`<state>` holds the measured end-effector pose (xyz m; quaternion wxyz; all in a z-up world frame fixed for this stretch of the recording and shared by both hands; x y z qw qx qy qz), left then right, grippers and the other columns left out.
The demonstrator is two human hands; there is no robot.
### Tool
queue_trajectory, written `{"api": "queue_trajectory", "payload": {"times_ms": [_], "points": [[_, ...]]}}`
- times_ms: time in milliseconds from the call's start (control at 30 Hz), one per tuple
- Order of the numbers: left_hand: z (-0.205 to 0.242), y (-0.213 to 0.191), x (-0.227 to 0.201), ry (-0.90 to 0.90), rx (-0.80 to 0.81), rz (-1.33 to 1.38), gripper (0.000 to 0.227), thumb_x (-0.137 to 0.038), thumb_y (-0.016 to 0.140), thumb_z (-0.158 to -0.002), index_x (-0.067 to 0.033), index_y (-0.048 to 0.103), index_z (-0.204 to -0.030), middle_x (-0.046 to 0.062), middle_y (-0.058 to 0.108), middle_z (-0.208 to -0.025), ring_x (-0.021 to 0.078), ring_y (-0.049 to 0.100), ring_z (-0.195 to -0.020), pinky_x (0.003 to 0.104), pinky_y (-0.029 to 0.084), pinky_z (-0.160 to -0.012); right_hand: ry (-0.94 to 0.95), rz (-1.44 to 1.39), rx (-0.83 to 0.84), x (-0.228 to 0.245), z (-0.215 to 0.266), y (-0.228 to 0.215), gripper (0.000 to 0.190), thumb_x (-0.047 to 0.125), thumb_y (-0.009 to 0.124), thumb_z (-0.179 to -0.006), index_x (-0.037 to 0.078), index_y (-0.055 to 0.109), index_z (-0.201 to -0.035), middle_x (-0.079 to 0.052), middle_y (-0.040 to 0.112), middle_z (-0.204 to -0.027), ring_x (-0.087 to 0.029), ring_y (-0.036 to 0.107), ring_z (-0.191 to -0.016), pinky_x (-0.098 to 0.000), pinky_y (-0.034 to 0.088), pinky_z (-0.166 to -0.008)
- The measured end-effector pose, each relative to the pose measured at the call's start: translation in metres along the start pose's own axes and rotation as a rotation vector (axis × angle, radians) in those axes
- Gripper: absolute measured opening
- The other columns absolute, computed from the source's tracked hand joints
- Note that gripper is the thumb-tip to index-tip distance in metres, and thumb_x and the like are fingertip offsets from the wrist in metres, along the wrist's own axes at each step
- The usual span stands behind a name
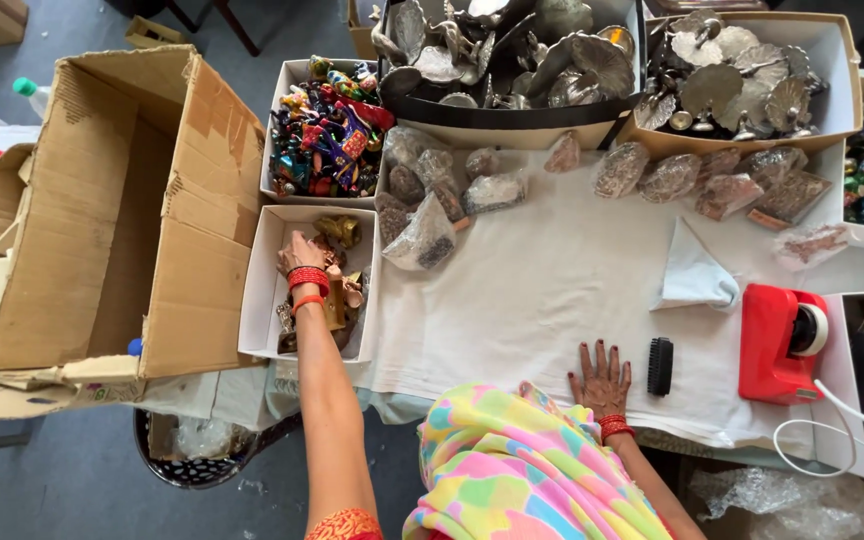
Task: The person unwraps a small copper-colored decorative item from bubble wrap and places it on a white cloth. They then use a small black brush to clean the surface of the item, turning it over to reach different sides.
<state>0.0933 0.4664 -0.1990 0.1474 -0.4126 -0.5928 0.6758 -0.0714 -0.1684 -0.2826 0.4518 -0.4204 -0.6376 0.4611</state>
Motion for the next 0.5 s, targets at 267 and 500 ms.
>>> {"api": "queue_trajectory", "payload": {"times_ms": [267,500], "points": [[-0.015,0.018,-0.006,-0.097,0.285,-0.175,0.057,-0.046,0.076,-0.085,-0.0111,0.059,-0.127,0.021,0.068,-0.123,0.0419,0.061,-0.122,0.059,0.046,-0.102,0.04,0.003,-0.031,0.003,0.001,0.005,0.07,0.046,0.046,-0.096,0.024,0.027,-0.16,-0.008,0.02,-0.169,-0.032,0.014,-0.156,-0.0571,0.009,-0.124],[-0.018,0.011,-0.002,-0.252,0.296,-0.092,0.069,-0.032,0.088,-0.073,-0.0054,0.055,-0.128,0.024,0.072,-0.118,0.0425,0.067,-0.113,0.06,0.046,-0.104,0.061,-0.012,-0.024,0.008,0.002,0.003,0.071,0.043,0.045,-0.097,0.024,0.024,-0.162,-0.009,0.019,-0.17,-0.034,0.013,-0.157,-0.0569,0.007,-0.124]]}}
Point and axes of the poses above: each hand's wrist, its own z-axis away from the middle knuckle, its own y-axis out of the palm, x = y × z, the point moved 2 cm from there along -z, towards the middle knuckle
